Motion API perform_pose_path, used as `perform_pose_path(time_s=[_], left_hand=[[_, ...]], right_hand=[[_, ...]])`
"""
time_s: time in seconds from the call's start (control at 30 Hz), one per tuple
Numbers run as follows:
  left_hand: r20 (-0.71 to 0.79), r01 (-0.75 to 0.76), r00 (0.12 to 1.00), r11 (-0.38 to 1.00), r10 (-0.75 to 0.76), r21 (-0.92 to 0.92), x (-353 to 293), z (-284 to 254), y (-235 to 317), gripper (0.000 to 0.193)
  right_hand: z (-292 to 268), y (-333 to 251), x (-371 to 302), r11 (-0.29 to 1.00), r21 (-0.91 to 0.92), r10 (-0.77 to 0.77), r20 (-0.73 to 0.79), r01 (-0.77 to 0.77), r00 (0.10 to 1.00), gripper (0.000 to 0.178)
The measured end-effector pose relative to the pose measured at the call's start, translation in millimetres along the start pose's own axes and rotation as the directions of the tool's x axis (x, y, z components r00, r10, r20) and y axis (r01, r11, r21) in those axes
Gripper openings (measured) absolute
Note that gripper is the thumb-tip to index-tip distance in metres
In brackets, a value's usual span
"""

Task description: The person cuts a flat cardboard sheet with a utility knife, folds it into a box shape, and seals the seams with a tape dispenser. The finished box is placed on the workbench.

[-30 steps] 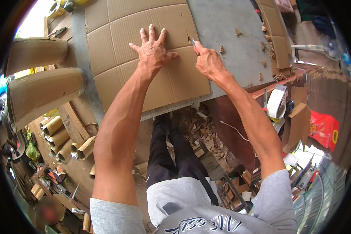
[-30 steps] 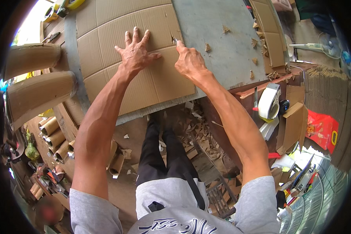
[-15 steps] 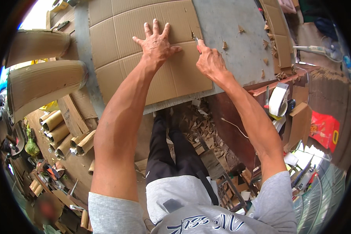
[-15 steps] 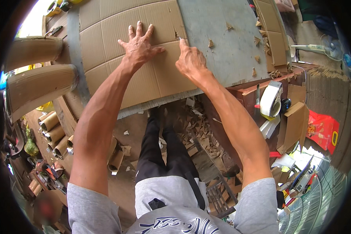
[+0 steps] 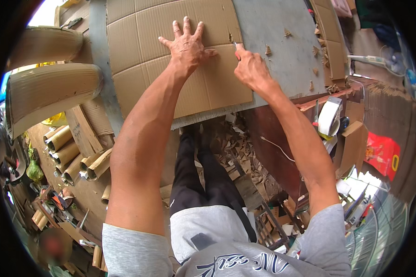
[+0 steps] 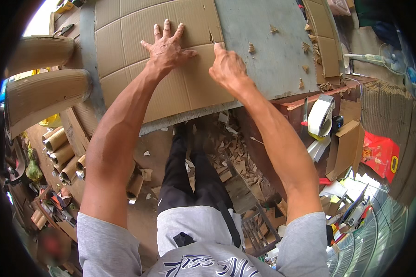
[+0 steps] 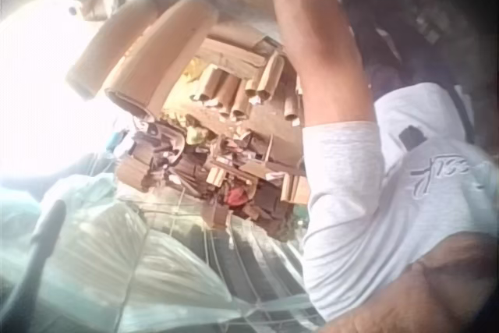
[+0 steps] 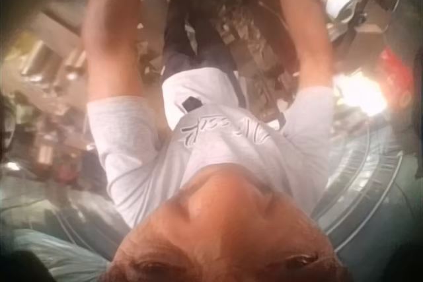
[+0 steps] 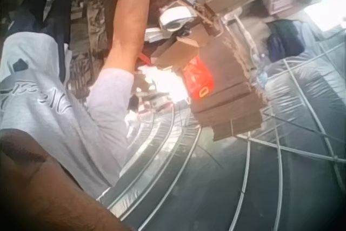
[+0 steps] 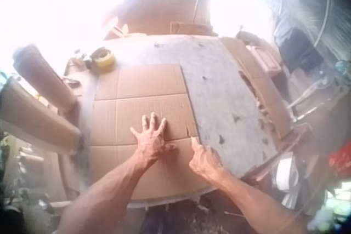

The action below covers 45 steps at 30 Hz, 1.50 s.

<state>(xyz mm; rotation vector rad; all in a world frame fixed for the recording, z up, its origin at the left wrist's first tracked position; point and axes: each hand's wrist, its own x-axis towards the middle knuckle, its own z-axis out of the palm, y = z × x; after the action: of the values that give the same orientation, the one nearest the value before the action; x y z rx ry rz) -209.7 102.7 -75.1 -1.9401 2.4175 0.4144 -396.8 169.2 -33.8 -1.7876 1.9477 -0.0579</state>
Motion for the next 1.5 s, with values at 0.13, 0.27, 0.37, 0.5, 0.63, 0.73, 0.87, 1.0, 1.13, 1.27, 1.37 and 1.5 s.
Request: perform_pose_path(time_s=[0.13,0.27,0.37,0.5,0.63,0.73,0.87,1.0,1.13,1.27,1.37,1.5], left_hand=[[0.015,0.023,1.0,1.0,-0.023,-0.002,2,-5,-2,0.099],[0.023,0.022,0.999,1.0,-0.022,-0.004,2,-3,-4,0.1],[0.017,0.017,1.0,1.0,-0.017,-0.008,0,-2,-3,0.101],[-0.004,0.016,1.0,1.0,-0.016,0.0,3,0,-5,0.101],[0.018,0.032,0.999,0.999,-0.033,0.014,2,-2,-4,0.1],[0.016,0.031,0.999,0.999,-0.031,0.011,2,-2,-3,0.1],[0.013,0.025,1.0,1.0,-0.025,0.014,1,-2,-3,0.1],[0.016,0.019,1.0,1.0,-0.019,0.009,1,-3,-3,0.1],[0.026,0.014,1.0,1.0,-0.014,-0.003,2,-5,-4,0.099],[0.026,0.005,1.0,1.0,-0.005,0.003,-2,-9,-3,0.099],[0.039,0.005,0.999,1.0,-0.005,-0.005,-1,-14,-2,0.099],[0.068,0.004,0.998,1.0,-0.002,-0.023,-1,-23,6,0.097]], right_hand=[[3,-6,-25,0.999,-0.043,0.008,0.034,-0.006,0.999,0.063],[9,0,-33,0.999,-0.039,-0.004,0.013,0.004,1.0,0.065],[3,-3,-36,1.0,-0.022,0.005,0.048,-0.004,0.999,0.065],[15,5,-49,1.0,-0.003,-0.007,0.025,0.008,1.0,0.065],[17,7,-60,1.0,0.002,-0.012,0.016,0.011,1.0,0.065],[15,9,-73,1.0,-0.001,-0.009,0.041,0.009,0.999,0.064],[24,17,-88,0.998,-0.011,-0.07,-0.021,0.07,0.997,0.053],[24,18,-101,0.996,-0.026,-0.082,-0.028,0.082,0.996,0.049],[23,17,-109,1.0,0.001,-0.007,0.087,0.007,0.996,0.067],[10,4,-108,0.999,-0.008,0.033,0.145,-0.032,0.989,0.069],[10,-1,-107,0.997,-0.069,0.048,0.141,-0.038,0.989,0.068],[20,5,-125,0.992,-0.129,-0.008,0.052,0.015,0.999,0.068]])
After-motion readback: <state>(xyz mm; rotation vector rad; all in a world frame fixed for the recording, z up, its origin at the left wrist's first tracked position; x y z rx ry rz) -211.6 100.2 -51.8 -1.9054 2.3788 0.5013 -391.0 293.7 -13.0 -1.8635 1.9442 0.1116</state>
